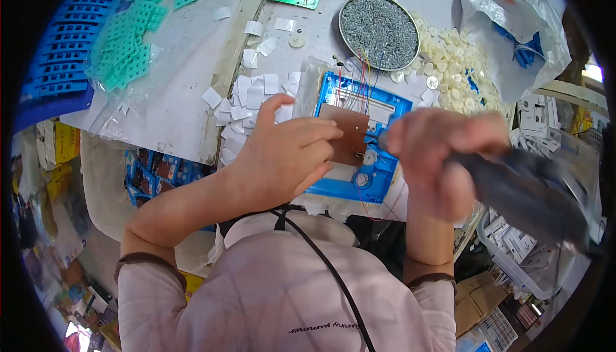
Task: Assemble internal components and circuit boards into a blue plastic toy casing using an electric screwdriver.
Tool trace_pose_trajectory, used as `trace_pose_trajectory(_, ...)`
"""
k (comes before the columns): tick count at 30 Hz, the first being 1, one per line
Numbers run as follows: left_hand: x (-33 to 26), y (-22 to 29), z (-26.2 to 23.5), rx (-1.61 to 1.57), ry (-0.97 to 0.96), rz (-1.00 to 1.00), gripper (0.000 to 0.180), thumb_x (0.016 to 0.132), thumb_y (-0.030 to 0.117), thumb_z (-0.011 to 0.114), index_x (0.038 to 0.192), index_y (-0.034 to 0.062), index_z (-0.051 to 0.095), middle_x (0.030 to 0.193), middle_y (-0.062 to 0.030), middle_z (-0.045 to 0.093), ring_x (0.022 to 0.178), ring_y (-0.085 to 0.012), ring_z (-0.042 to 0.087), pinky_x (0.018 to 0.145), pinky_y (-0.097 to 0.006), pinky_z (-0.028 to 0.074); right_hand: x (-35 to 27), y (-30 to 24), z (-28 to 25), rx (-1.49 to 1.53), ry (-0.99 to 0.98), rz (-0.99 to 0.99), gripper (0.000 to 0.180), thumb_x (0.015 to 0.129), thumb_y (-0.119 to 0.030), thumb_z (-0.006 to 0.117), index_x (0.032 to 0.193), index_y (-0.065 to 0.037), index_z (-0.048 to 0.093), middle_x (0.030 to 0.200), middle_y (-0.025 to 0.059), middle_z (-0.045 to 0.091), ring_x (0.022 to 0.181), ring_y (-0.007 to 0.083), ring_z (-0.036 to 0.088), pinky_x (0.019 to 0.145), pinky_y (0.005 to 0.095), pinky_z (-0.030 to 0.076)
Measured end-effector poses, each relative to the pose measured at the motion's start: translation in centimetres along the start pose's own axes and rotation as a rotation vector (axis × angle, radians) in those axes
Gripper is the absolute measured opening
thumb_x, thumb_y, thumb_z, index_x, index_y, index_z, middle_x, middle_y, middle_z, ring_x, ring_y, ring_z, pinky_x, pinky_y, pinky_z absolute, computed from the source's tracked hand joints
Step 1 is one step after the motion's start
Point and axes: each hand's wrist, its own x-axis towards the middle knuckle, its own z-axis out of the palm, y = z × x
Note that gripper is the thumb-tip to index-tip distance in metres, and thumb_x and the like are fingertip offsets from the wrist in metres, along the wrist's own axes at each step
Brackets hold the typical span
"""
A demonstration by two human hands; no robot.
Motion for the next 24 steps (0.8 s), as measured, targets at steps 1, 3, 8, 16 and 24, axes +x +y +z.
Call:
trace_pose_trajectory(1, 0.3, -0.1, 0.0, -0.027, 0.016, -0.004, 0.011, 0.085, 0.013, 0.074, 0.093, 0.0111, 0.066, 0.117, -0.0022, 0.069, 0.108, -0.0166, 0.066, 0.11, -0.057, 0.024, 0.6, -1.0, 0.3, 0.08, -0.034, -0.023, 0.027, 0.091, -0.009, 0.071, 0.107, -0.007, 0.05, 0.07, 0.0038, 0.058, 0.06, 0.0157, 0.055, 0.065, 0.0355, 0.053)
trace_pose_trajectory(3, 0.6, 0.4, 0.1, -0.081, 0.05, -0.005, 0.011, 0.086, 0.012, 0.073, 0.095, 0.0112, 0.068, 0.112, -0.0015, 0.07, 0.104, -0.0167, 0.068, 0.115, -0.059, 0.02, 0.5, -2.1, 0.5, 0.111, -0.101, 0.018, 0.028, 0.092, -0.019, 0.071, 0.108, -0.011, 0.05, 0.064, 0.0, 0.055, 0.054, 0.0145, 0.052, 0.06, 0.0346, 0.05)
trace_pose_trajectory(8, 1.2, 0.6, 0.3, -0.147, 0.09, 0.021, 0.009, 0.085, 0.011, 0.074, 0.093, 0.0117, 0.069, 0.103, -0.0001, 0.071, 0.096, -0.017, 0.069, 0.117, -0.062, 0.018, -0.2, -2.4, 0.7, 0.126, -0.11, 0.037, 0.029, 0.092, -0.024, 0.073, 0.106, -0.013, 0.05, 0.061, -0.0018, 0.055, 0.053, 0.014, 0.053, 0.059, 0.034, 0.051)
trace_pose_trajectory(16, 3.7, 0.0, -1.0, -0.028, -0.012, 0.224, 0.007, 0.087, 0.016, 0.073, 0.092, 0.0127, 0.07, 0.097, 0.0009, 0.071, 0.093, -0.018, 0.07, 0.116, -0.059, 0.027, -0.3, -2.5, 0.1, 0.132, -0.096, 0.03, 0.031, 0.092, -0.025, 0.074, 0.106, -0.012, 0.05, 0.063, -0.0008, 0.056, 0.054, 0.0148, 0.054, 0.061, 0.0347, 0.051)
trace_pose_trajectory(24, 16.3, -9.4, -0.7, 0.454, 0.289, 0.037, 0.018, 0.084, 0.021, 0.064, 0.077, 0.0106, 0.077, 0.086, -0.0121, 0.068, 0.101, -0.0295, 0.062, 0.099, -0.051, 0.037, -1.4, -0.6, 0.9, 0.188, -0.039, 0.129, 0.03, 0.09, -0.017, 0.077, 0.107, -0.008, 0.053, 0.07, 0.0049, 0.059, 0.063, 0.0176, 0.053, 0.066, 0.0394, 0.049)
